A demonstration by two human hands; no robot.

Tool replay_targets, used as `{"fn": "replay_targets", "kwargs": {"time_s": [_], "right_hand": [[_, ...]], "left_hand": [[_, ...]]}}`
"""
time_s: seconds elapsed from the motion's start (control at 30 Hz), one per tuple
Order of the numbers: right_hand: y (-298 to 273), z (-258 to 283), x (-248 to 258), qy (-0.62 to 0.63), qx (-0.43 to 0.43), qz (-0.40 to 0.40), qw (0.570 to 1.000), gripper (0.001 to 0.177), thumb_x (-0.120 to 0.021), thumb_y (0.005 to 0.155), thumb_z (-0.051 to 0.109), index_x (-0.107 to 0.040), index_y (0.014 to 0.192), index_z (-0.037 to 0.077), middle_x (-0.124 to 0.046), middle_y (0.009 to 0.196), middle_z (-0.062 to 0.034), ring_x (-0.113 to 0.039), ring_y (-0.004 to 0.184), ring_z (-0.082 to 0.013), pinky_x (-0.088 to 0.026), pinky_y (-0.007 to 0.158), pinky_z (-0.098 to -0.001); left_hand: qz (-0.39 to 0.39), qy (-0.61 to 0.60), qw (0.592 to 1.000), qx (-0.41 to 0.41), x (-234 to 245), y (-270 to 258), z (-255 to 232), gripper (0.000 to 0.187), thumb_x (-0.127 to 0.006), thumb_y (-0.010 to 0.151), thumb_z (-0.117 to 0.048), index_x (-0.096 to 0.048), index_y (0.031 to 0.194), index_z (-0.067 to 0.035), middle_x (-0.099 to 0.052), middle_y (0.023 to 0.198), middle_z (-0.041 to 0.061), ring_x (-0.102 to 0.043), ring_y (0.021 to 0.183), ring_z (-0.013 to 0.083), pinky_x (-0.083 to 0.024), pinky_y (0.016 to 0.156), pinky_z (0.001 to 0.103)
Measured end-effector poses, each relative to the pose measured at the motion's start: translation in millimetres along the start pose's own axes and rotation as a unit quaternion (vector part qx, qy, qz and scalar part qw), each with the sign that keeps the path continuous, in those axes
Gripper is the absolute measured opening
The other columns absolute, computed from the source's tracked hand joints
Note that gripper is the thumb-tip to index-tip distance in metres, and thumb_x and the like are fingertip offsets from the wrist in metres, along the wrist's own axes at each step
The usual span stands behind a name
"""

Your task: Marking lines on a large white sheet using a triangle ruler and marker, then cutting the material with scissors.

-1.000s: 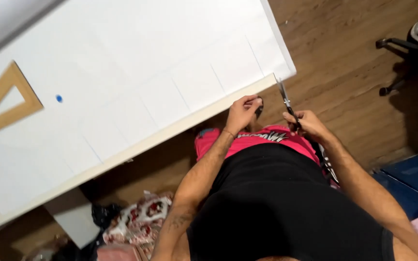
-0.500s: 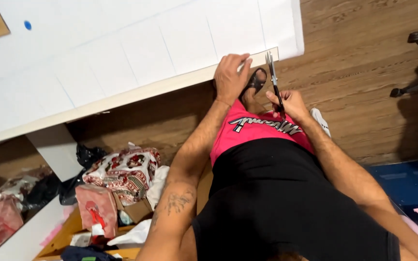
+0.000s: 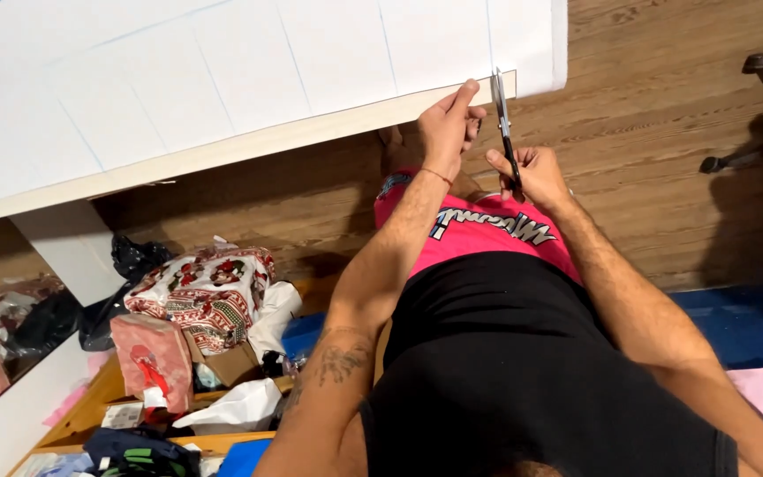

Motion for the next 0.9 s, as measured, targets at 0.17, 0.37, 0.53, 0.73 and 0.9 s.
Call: {"fn": "replay_targets", "kwargs": {"time_s": [0.17, 0.37, 0.53, 0.73, 0.9], "right_hand": [[0.0, 9.8, -6.5, -0.041, -0.023, 0.005, 0.999, 0.054, -0.072, 0.1, 0.041, -0.058, 0.058, 0.009, -0.059, 0.046, -0.0102, -0.043, 0.031, -0.0106, -0.032, 0.033, -0.0221], [0.6, 8.9, -11.1, -0.029, -0.02, 0.002, 0.999, 0.055, -0.072, 0.1, 0.041, -0.059, 0.057, 0.008, -0.058, 0.046, -0.0099, -0.042, 0.03, -0.0103, -0.032, 0.034, -0.0213], [3.0, 8.2, -11.9, -0.028, -0.019, -0.009, 0.999, 0.055, -0.074, 0.099, 0.04, -0.057, 0.056, 0.009, -0.057, 0.045, -0.0104, -0.042, 0.03, -0.0111, -0.03, 0.033, -0.0221], [4.6, 6.8, -13.0, -0.024, -0.009, -0.007, 1.0, 0.058, -0.072, 0.1, 0.042, -0.056, 0.055, 0.009, -0.056, 0.044, -0.0104, -0.037, 0.03, -0.0104, -0.027, 0.033, -0.023], [5.8, 6.6, -15.7, -0.029, -0.002, -0.006, 1.0, 0.059, -0.072, 0.101, 0.042, -0.057, 0.054, 0.008, -0.056, 0.044, -0.0099, -0.038, 0.029, -0.0103, -0.028, 0.033, -0.022]], "left_hand": [[-0.009, -0.041, 0.998, 0.054, -8.3, 10.3, 4.6, 0.045, -0.076, 0.086, -0.036, -0.077, 0.114, 0.0, -0.066, 0.066, 0.007, -0.043, 0.041, 0.0064, -0.025, 0.033, 0.022], [-0.034, -0.056, 0.995, 0.071, -15.5, 9.9, 11.3, 0.046, -0.078, 0.082, -0.035, -0.075, 0.112, -0.001, -0.064, 0.065, 0.008, -0.043, 0.041, 0.0087, -0.026, 0.034, 0.023], [-0.073, -0.078, 0.993, 0.049, -22.8, 7.4, 14.4, 0.032, -0.078, 0.084, -0.035, -0.074, 0.096, -0.005, -0.053, 0.057, 0.001, -0.039, 0.041, 0.0077, -0.025, 0.035, 0.023], [-0.081, -0.079, 0.993, 0.04, -20.5, 21.3, 26.2, 0.029, -0.08, 0.082, -0.033, -0.077, 0.094, -0.006, -0.05, 0.054, -0.001, -0.037, 0.04, 0.0073, -0.023, 0.036, 0.023], [-0.075, -0.078, 0.993, 0.043, -20.2, 21.4, 23.8, 0.028, -0.08, 0.083, -0.032, -0.076, 0.092, -0.006, -0.049, 0.054, -0.001, -0.036, 0.041, 0.0078, -0.024, 0.037, 0.024]]}}
Point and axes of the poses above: each hand's wrist, its own y-axis towards the middle knuckle, its own x-axis out of the back of the hand, z = x × y, the point moved 4 cm from there along y, towards the middle knuckle
